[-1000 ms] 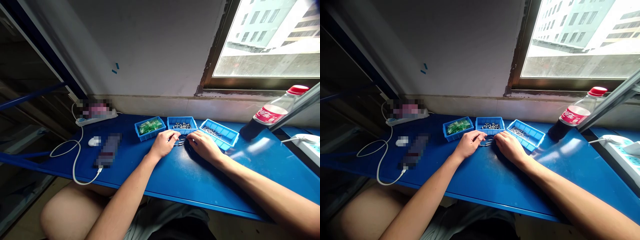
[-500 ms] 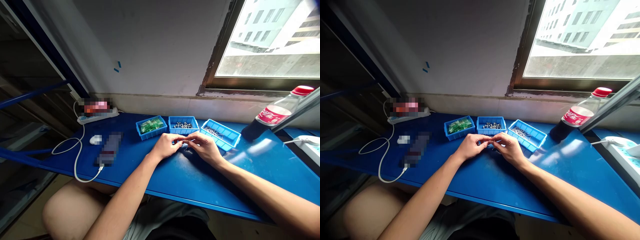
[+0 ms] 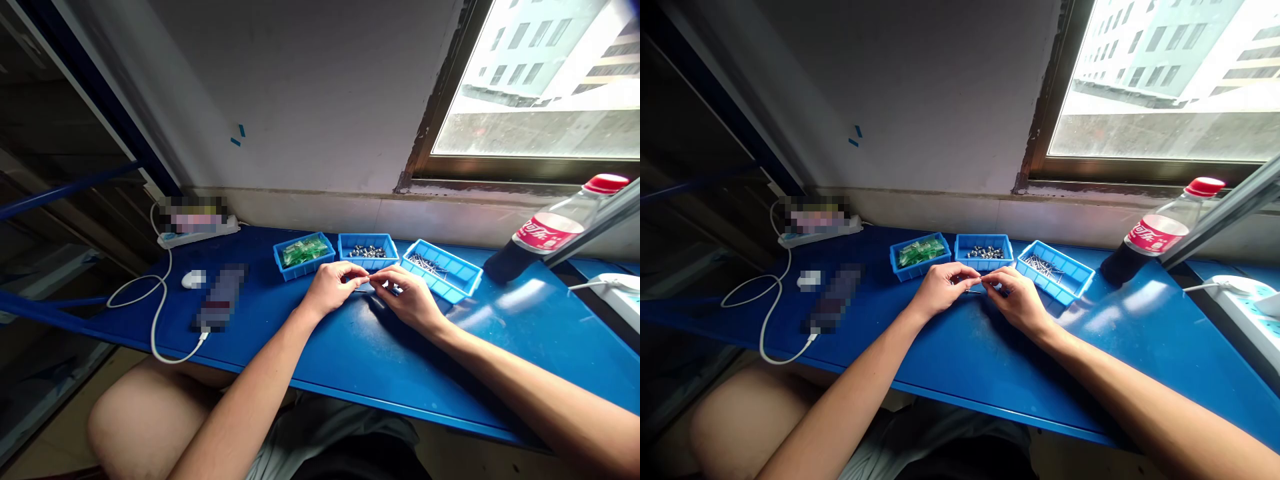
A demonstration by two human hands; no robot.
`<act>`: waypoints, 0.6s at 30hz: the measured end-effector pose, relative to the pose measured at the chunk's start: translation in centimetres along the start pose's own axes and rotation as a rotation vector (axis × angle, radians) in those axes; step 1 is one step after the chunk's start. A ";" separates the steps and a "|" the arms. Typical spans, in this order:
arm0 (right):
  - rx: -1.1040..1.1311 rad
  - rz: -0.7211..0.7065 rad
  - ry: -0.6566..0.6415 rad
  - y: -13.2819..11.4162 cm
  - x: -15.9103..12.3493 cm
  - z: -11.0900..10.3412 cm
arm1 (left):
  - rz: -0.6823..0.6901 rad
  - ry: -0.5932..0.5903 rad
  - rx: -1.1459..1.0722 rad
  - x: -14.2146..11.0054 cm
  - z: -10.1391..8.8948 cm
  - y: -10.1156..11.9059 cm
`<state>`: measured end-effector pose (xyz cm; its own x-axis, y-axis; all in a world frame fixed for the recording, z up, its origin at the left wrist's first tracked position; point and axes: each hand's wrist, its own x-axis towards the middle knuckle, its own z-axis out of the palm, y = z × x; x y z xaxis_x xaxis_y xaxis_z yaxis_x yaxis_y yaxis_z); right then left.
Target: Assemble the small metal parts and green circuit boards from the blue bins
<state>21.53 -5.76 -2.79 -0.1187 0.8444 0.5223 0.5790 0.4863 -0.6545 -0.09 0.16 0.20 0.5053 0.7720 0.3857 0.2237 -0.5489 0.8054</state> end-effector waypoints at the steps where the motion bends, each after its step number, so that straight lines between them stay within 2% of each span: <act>1: 0.010 0.009 0.005 -0.1 0.0 0.0 | -0.022 -0.003 -0.032 0.0 0.0 0.0; 5: 0.037 -0.018 0.018 -0.7 0.0 0.0 | -0.098 -0.003 -0.117 -0.2 0.1 0.3; 9: 0.040 -0.011 0.075 -1.0 0.0 -0.2 | -0.138 -0.105 -0.141 -0.4 0.0 0.9; 12: 0.032 -0.015 0.098 -1.0 0.1 -0.3 | -0.116 -0.157 -0.154 -0.6 -0.1 1.3; 14: 0.035 -0.041 0.089 -0.9 0.1 -0.3 | -0.093 -0.142 -0.120 -0.6 -0.1 1.3; 18: 0.070 -0.087 0.036 -0.7 0.1 -0.1 | -0.077 -0.034 -0.052 -0.4 0.0 0.9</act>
<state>21.23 -6.01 -2.23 -0.1364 0.7903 0.5973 0.5096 0.5731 -0.6418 -0.10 -0.62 0.80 0.5166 0.7994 0.3068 0.2201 -0.4702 0.8547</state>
